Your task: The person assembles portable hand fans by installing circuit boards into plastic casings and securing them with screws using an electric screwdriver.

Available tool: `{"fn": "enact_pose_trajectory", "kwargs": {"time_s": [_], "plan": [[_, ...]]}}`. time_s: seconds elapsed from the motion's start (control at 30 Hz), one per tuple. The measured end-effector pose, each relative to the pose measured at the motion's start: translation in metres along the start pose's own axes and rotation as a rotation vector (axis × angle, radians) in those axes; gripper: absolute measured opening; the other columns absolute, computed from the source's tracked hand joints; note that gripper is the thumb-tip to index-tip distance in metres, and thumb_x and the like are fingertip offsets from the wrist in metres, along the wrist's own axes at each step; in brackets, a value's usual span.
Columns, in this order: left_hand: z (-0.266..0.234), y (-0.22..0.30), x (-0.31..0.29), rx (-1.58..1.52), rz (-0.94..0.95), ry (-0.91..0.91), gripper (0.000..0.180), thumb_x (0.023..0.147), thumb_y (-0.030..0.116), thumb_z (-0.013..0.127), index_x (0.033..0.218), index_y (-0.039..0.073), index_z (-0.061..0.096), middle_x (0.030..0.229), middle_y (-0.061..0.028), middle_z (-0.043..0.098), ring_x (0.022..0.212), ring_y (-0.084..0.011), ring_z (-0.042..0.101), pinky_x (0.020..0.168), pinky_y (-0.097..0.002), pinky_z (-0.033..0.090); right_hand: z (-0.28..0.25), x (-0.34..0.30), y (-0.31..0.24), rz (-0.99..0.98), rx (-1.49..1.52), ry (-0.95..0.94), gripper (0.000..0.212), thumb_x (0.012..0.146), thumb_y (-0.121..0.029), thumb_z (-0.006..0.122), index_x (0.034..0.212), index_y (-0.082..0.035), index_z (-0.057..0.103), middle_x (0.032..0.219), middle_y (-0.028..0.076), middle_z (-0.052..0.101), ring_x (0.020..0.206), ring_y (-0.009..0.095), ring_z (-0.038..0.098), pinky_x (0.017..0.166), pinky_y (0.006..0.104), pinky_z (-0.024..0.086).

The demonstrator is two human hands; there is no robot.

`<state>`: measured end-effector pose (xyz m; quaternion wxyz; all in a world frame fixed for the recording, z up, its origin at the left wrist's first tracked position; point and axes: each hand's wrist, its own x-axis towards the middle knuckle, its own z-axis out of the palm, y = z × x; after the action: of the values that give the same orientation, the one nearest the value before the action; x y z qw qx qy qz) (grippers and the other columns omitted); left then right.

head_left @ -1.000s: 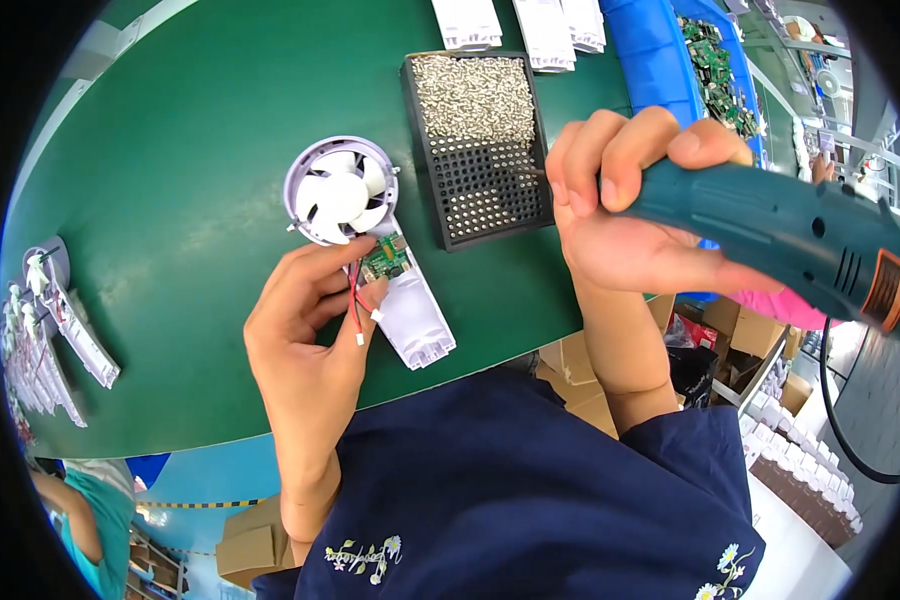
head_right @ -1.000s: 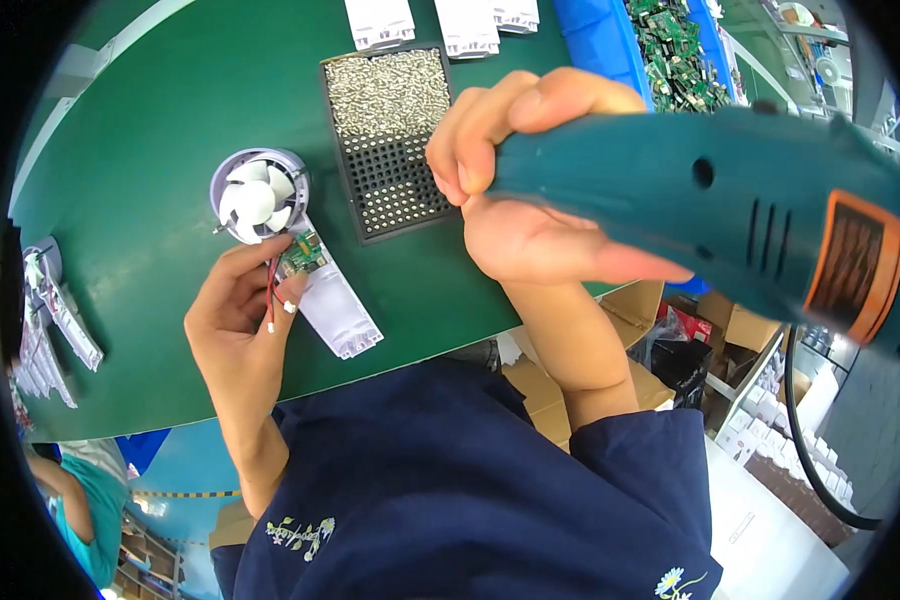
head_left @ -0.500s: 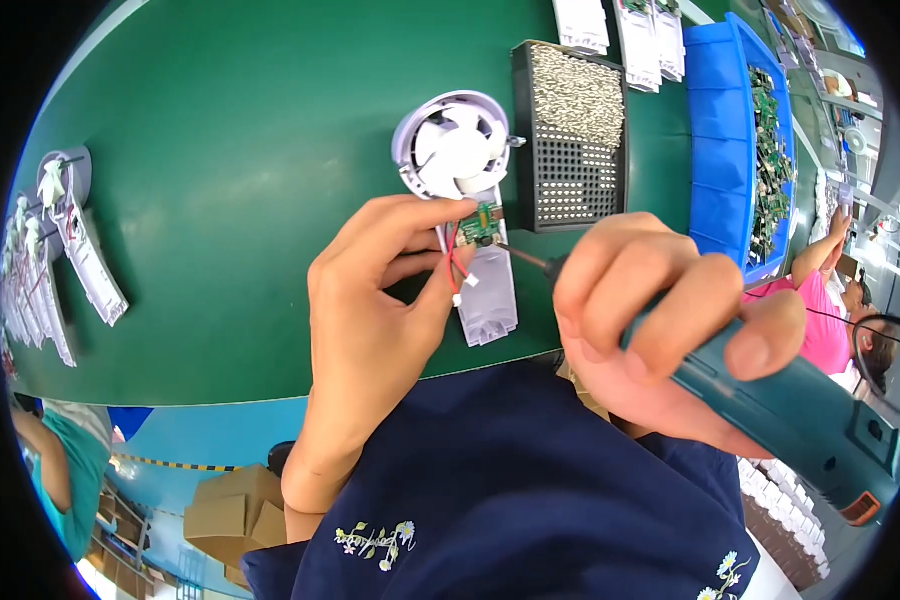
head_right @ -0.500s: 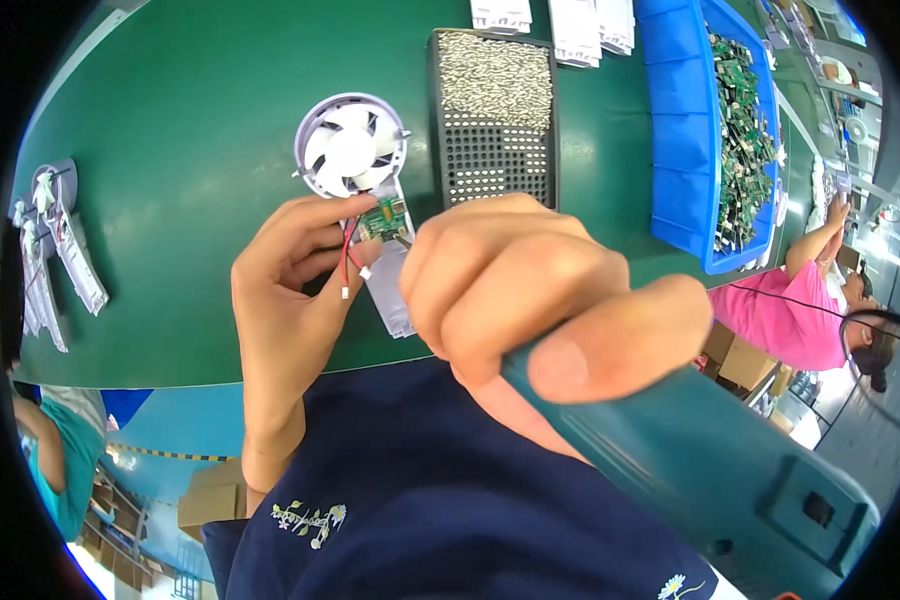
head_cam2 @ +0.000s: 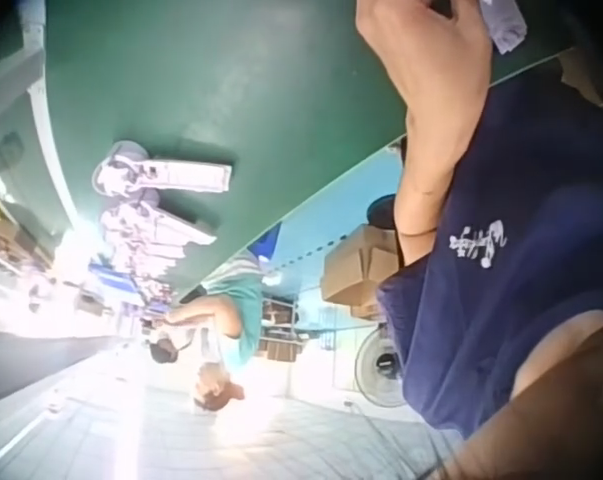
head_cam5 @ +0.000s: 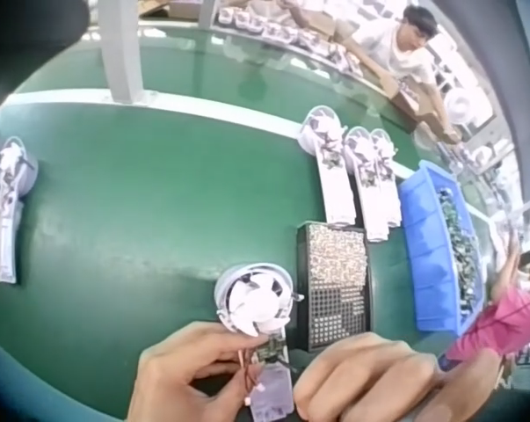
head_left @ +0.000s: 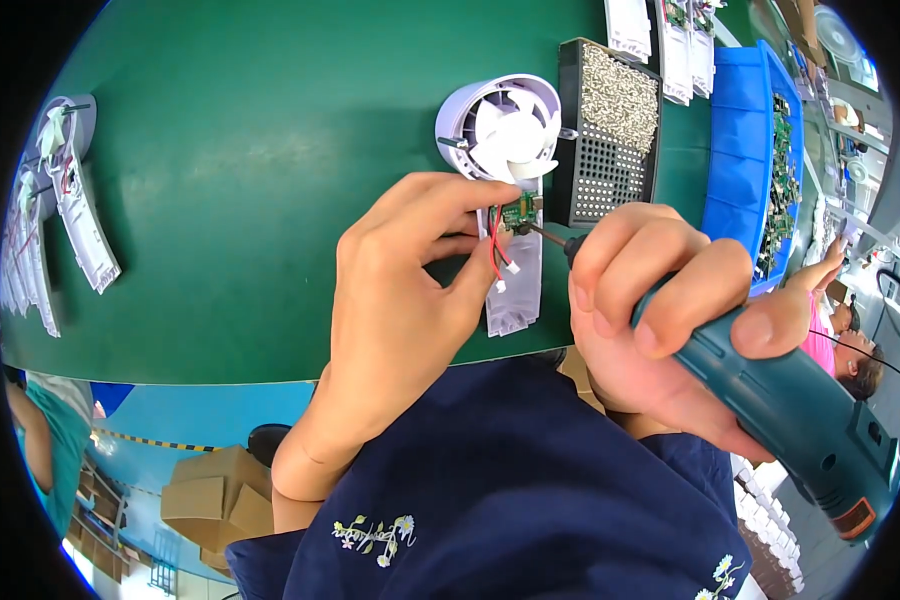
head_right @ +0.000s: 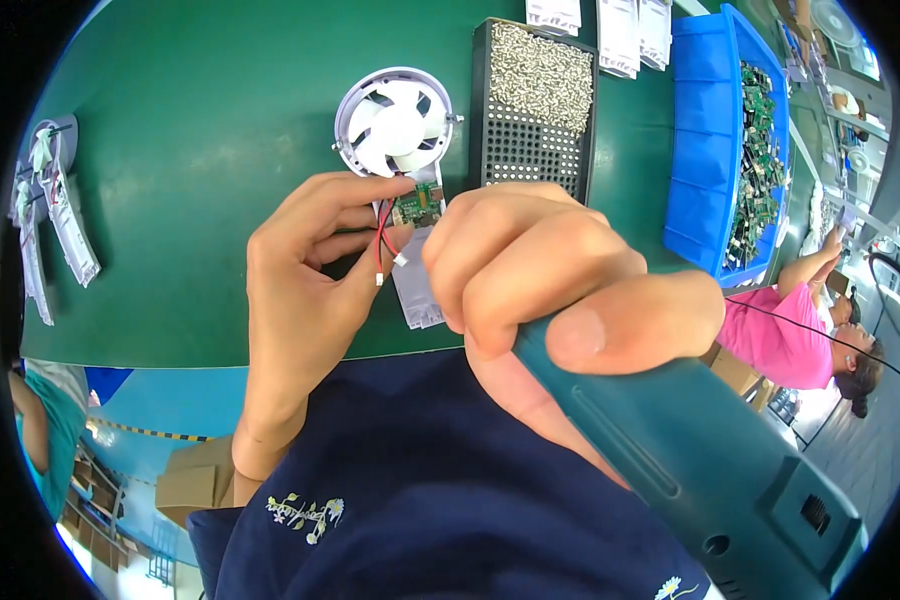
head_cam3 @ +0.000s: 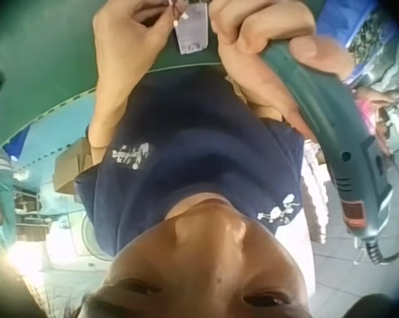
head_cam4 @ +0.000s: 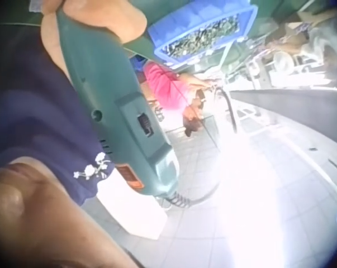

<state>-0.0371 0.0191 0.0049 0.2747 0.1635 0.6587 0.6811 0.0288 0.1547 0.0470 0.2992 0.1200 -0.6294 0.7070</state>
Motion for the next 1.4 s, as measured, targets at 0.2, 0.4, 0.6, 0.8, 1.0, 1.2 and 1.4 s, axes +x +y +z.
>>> {"fn": "enact_pose_trajectory", "kwargs": {"time_s": [0.2,0.4,0.6,0.8,1.0,1.2,1.4], "plan": [[-0.006,0.002,0.001,0.069,0.039,-0.006,0.029,0.080,-0.013,0.066,0.106,-0.001,0.068,0.099,-0.0133,0.065,0.078,-0.0200,0.069,0.072,-0.0286,0.061,0.001,-0.002,0.011,-0.016,0.049,0.030,0.061,0.089,-0.070,0.050,0.115,-0.015,0.052,0.073,0.004,0.052,0.049,0.019,0.043,0.045,0.0341,0.036],[0.000,0.015,0.002,0.064,-0.012,-0.043,0.028,0.084,-0.011,0.065,0.110,-0.002,0.066,0.104,-0.0139,0.062,0.085,-0.0225,0.070,0.077,-0.0295,0.059,-0.026,0.017,-0.025,-0.240,0.142,0.322,0.073,0.086,-0.078,0.047,0.109,-0.008,0.052,0.070,0.001,0.049,0.048,0.012,0.041,0.042,0.0272,0.033],[-0.022,0.015,0.038,-0.041,-0.148,-0.150,0.034,0.084,-0.017,0.057,0.113,0.000,0.062,0.110,-0.0082,0.061,0.089,-0.0104,0.066,0.070,-0.0195,0.050,-0.086,0.011,-0.085,-0.147,0.184,0.410,0.072,0.090,-0.076,0.040,0.110,-0.008,0.051,0.070,0.003,0.046,0.048,0.015,0.040,0.042,0.0295,0.036],[-0.043,0.018,0.112,0.070,-0.010,-0.140,0.034,0.082,-0.013,0.061,0.114,-0.003,0.065,0.107,-0.0112,0.066,0.092,-0.0147,0.065,0.082,-0.0245,0.052,-0.138,0.017,-0.128,0.000,-0.028,0.787,0.075,0.089,-0.080,0.028,0.098,-0.010,0.054,0.060,0.000,0.040,0.042,0.012,0.035,0.037,0.0263,0.029],[-0.028,0.041,0.186,0.077,-0.135,-0.223,0.034,0.087,-0.004,0.062,0.121,-0.002,0.062,0.107,-0.0091,0.067,0.094,-0.0174,0.066,0.086,-0.0297,0.053,-0.217,0.039,-0.142,0.387,-0.401,0.735,0.062,0.099,-0.065,0.036,0.102,-0.006,0.053,0.063,0.000,0.050,0.042,0.008,0.043,0.037,0.0233,0.036],[-0.017,0.042,0.205,-0.052,-0.217,-0.180,0.031,0.092,-0.001,0.058,0.122,-0.003,0.061,0.107,-0.0132,0.067,0.098,-0.0213,0.066,0.086,-0.0342,0.055,-0.245,0.043,-0.124,0.640,-0.563,0.763,0.058,0.097,-0.064,0.043,0.096,-0.007,0.057,0.059,-0.002,0.049,0.039,0.007,0.042,0.035,0.0229,0.031],[0.003,0.044,0.207,-0.075,-0.208,-0.158,0.030,0.091,-0.004,0.057,0.119,-0.001,0.062,0.103,-0.0116,0.067,0.092,-0.0192,0.066,0.084,-0.0335,0.055,-0.248,0.046,-0.128,0.591,-0.473,0.765,0.058,0.098,-0.064,0.041,0.097,-0.008,0.056,0.059,-0.003,0.048,0.038,0.006,0.040,0.035,0.0222,0.030]]}}
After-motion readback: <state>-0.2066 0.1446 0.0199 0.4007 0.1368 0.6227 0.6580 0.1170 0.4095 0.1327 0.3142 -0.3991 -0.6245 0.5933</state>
